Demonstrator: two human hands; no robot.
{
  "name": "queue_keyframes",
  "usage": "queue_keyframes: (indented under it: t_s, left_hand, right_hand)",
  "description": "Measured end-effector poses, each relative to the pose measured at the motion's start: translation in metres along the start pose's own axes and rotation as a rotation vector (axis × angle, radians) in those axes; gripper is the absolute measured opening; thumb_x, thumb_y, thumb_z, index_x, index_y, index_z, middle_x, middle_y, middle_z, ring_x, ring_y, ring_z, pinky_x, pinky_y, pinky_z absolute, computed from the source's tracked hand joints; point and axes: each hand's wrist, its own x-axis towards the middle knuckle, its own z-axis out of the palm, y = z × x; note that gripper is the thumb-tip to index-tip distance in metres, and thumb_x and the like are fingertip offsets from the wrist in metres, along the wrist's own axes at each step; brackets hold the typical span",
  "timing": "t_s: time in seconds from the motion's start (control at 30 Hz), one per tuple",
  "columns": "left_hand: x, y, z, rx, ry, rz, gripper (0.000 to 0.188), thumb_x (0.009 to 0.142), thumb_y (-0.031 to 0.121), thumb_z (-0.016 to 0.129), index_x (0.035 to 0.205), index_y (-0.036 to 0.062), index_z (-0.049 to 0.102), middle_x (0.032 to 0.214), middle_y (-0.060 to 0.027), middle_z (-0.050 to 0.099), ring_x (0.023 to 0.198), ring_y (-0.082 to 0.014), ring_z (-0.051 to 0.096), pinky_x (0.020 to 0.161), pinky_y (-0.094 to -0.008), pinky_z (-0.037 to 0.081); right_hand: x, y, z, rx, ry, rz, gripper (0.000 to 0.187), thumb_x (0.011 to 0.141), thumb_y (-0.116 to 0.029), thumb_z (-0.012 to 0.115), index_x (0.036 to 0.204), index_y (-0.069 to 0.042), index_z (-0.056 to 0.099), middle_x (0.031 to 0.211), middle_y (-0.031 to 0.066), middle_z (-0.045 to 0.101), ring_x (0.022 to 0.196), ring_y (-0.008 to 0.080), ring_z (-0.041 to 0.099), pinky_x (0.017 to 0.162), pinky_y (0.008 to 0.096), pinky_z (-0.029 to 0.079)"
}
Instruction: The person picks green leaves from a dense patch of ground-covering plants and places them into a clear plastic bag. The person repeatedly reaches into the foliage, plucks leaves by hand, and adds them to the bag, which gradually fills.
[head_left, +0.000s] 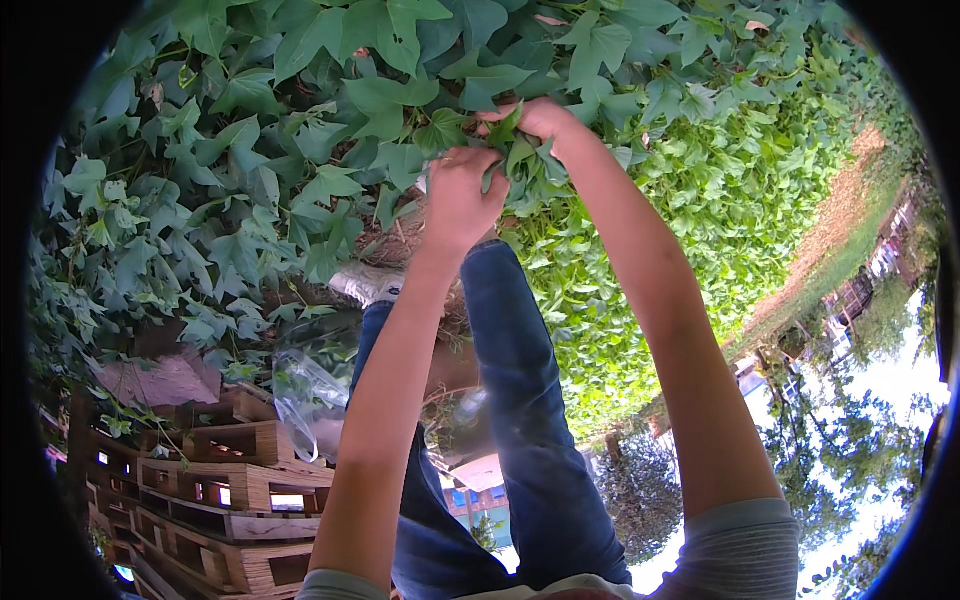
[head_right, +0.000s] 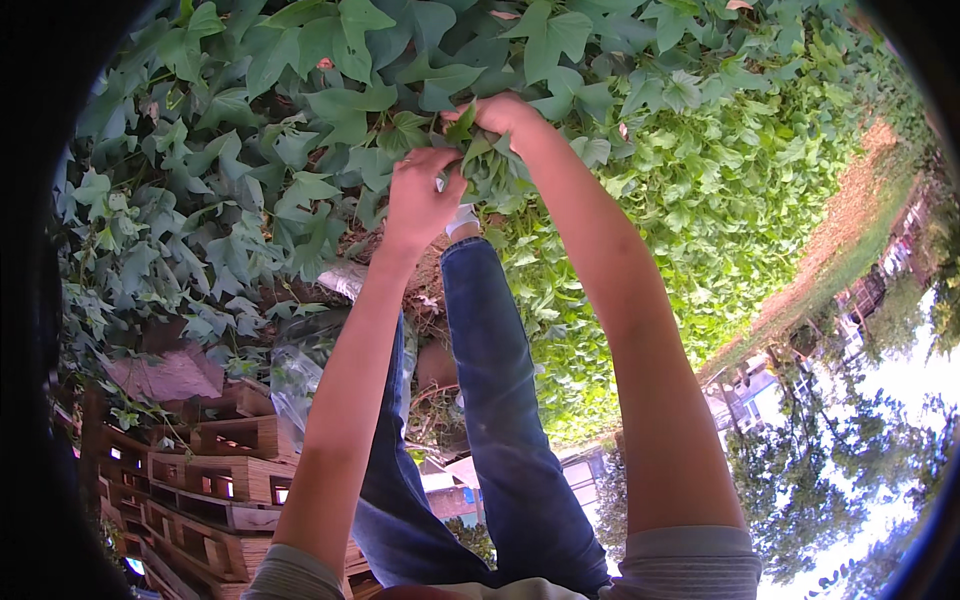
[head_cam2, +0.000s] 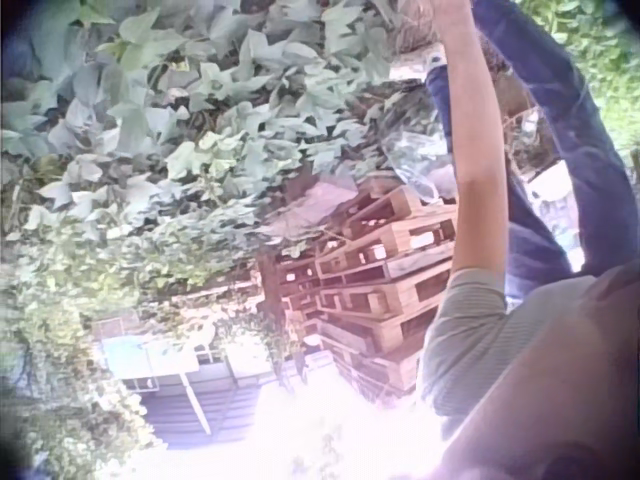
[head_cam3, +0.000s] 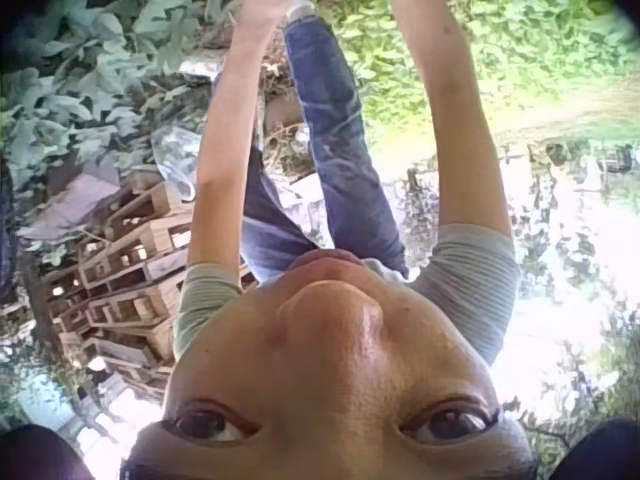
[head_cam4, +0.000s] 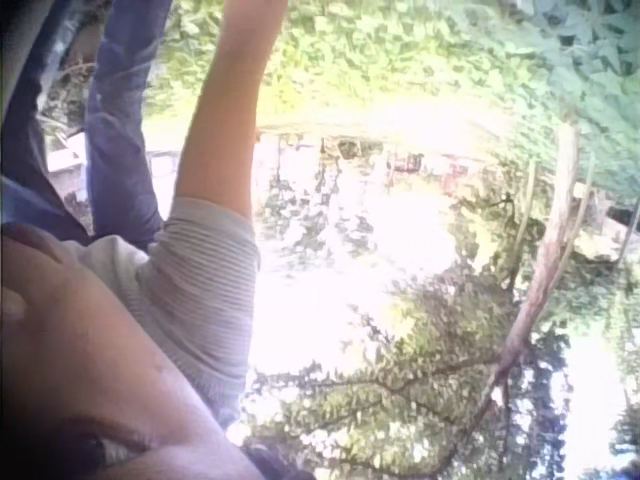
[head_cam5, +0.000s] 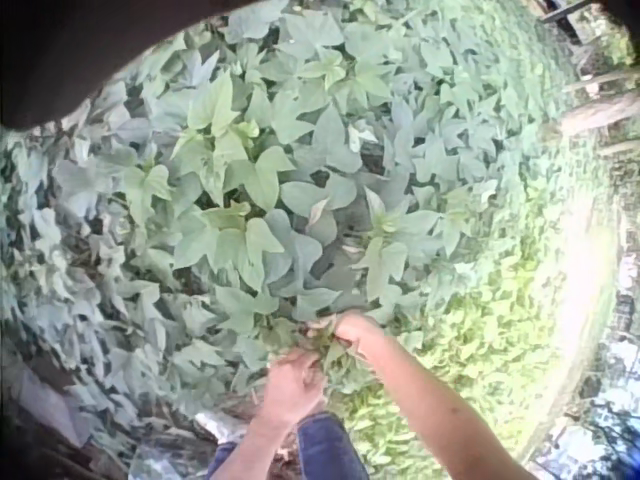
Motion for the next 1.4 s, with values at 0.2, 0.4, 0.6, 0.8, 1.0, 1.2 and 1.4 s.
queue_keyframes:
  t_s: [0.2,0.4,0.6,0.8,1.0,1.2,1.4]
  left_hand:
    - [0.018,-0.027,-0.009,-0.16,-0.02,-0.539,0.025,0.087,0.023,0.057,0.092,-0.0001,0.068,0.076,-0.0082,0.067,0.07,-0.0112,0.06,0.066,-0.0273,0.046]
    - [0.038,-0.061,0.0,-0.866,-0.191,-1.156,0.021,0.091,0.023,0.059,0.089,0.0035,0.066,0.085,-0.0066,0.066,0.075,-0.016,0.061,0.068,-0.0318,0.049]
    - [0.036,-0.063,-0.032,-1.105,-0.191,-1.298,0.013,0.091,0.018,0.057,0.09,0.0059,0.059,0.086,-0.008,0.062,0.078,-0.021,0.061,0.071,-0.0405,0.053]
    - [0.037,-0.081,-0.037,-1.144,-0.13,-1.188,0.021,0.094,0.018,0.048,0.101,-0.0001,0.058,0.099,-0.0116,0.062,0.092,-0.026,0.061,0.089,-0.0415,0.048]
    - [0.029,-0.072,-0.052,-0.728,-0.031,-0.995,0.022,0.093,0.013,0.049,0.108,-0.0018,0.056,0.099,-0.0116,0.063,0.091,-0.0268,0.063,0.088,-0.0402,0.049]
    - [0.016,-0.093,-0.029,-0.846,0.012,-0.982,0.02,0.091,0.016,0.054,0.098,-0.0014,0.062,0.089,-0.0112,0.065,0.084,-0.0225,0.065,0.079,-0.0323,0.051]
    - [-0.002,-0.062,-0.018,-0.813,-0.12,-0.892,0.024,0.086,0.023,0.064,0.094,0.0004,0.065,0.082,-0.0092,0.067,0.079,-0.0189,0.067,0.074,-0.0283,0.051]
  right_hand:
    - [-0.057,0.034,0.057,0.488,0.083,0.017,0.028,0.078,-0.02,0.068,0.092,0.004,0.067,0.082,0.0092,0.067,0.069,0.0171,0.063,0.06,0.0301,0.05]
    - [-0.065,0.048,0.091,-0.277,0.478,-0.297,0.025,0.078,-0.023,0.056,0.075,-0.001,0.068,0.069,0.0189,0.064,0.066,0.0317,0.064,0.062,0.0384,0.049]
    - [-0.064,0.024,0.095,-0.636,0.254,-0.465,0.033,0.079,-0.032,0.054,0.077,-0.002,0.067,0.065,0.0154,0.062,0.064,0.031,0.062,0.063,0.0383,0.05]
    - [-0.136,0.025,0.134,-0.374,-0.706,-0.495,0.019,0.078,-0.02,0.057,0.077,-0.007,0.071,0.055,0.0017,0.057,0.051,0.0127,0.048,0.051,0.0299,0.04]
    - [-0.175,-0.005,0.015,-0.43,-0.298,-0.223,0.05,0.073,-0.011,0.075,0.12,-0.008,0.058,0.095,0.0057,0.068,0.068,0.0071,0.061,0.066,0.0226,0.05]
    - [-0.09,-0.042,-0.056,-1.416,0.534,0.216,0.054,0.077,-0.049,0.064,0.114,-0.01,0.061,0.107,0.0098,0.065,0.103,0.0283,0.061,0.086,0.0415,0.05]
    - [0.005,0.061,-0.03,-1.336,0.231,0.208,0.067,0.065,-0.055,0.073,0.11,-0.006,0.063,0.112,0.0143,0.063,0.105,0.0283,0.06,0.091,0.0382,0.046]
